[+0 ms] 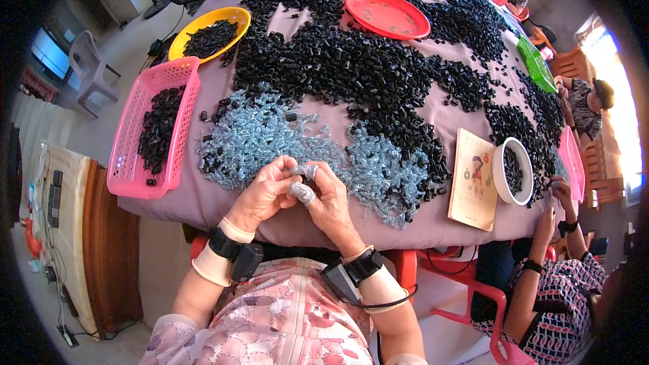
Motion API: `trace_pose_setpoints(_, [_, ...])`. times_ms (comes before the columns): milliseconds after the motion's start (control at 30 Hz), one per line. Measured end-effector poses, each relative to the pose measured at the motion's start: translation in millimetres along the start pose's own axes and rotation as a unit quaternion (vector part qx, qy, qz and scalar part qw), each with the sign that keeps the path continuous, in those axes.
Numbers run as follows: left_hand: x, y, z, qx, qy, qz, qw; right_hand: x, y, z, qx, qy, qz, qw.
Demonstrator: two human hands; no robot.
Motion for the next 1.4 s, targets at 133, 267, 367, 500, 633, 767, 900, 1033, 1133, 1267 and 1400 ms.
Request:
trace_pose_setpoints(133, [0, 0, -1, -0.001, 0.000, -0.007, 1.000, 0, -5, 0, -0.013, 0.008, 0.017, 1.000])
trace_pose_setpoints(267, [2, 2, -1, -0.001, 0.016, 0.003, 1.000, -1, 1, 0, 0.010, 0.023, -0.015, 1.000])
trace_pose_setpoints(367, [3, 3, -2, -0.006, 0.014, 0.040, 0.999, 0, 3, -1, 0.012, 0.022, -0.025, 0.999])
trace_pose_setpoints(500, [4, 6, 1, -0.005, 0.000, -0.010, 1.000, 1, 2, -1, 0.003, 0.032, 0.003, 0.999])
trace_pose_setpoints(633, [7, 7, 4, -0.024, 0.006, -0.021, 0.999, 2, -4, 0, -0.013, 0.036, 0.015, 0.999])
trace_pose_setpoints(767, [7, 9, 6, 0.013, 0.058, -0.038, 0.997, 8, 0, 3, 0.043, 0.006, -0.056, 0.997])
trace_pose_setpoints(900, [4, 29, 16, 0.065, 0.112, -0.031, 0.991, 11, -6, 6, 0.072, -0.022, -0.096, 0.993])
trace_pose_setpoints(1033, [-10, 100, 42, 0.215, 0.175, -0.070, 0.958, 2, 0, 11, 0.086, -0.024, -0.031, 0.996])
trace_pose_setpoints(1133, [-36, 180, 74, 0.353, 0.261, -0.133, 0.889, -7, -7, 9, 0.050, 0.000, 0.016, 0.999])
trace_pose_setpoints(1267, [-77, 226, 107, 0.369, 0.395, -0.192, 0.819, -16, -5, 6, 0.071, 0.033, -0.011, 0.997])
trace_pose_setpoints(1400, [-52, 190, 85, 0.293, 0.328, -0.300, 0.847, -22, 0, 11, 0.088, 0.057, -0.030, 0.994])
Point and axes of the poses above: each hand's wrist, its own z-axis away from the middle knuckle, its own x-axis out of the palm, y = z × x, the point moved 7 cm from there along -z, towards the middle knuckle, and after that the axes turned 3 degrees about x, right-handed, at the moved point
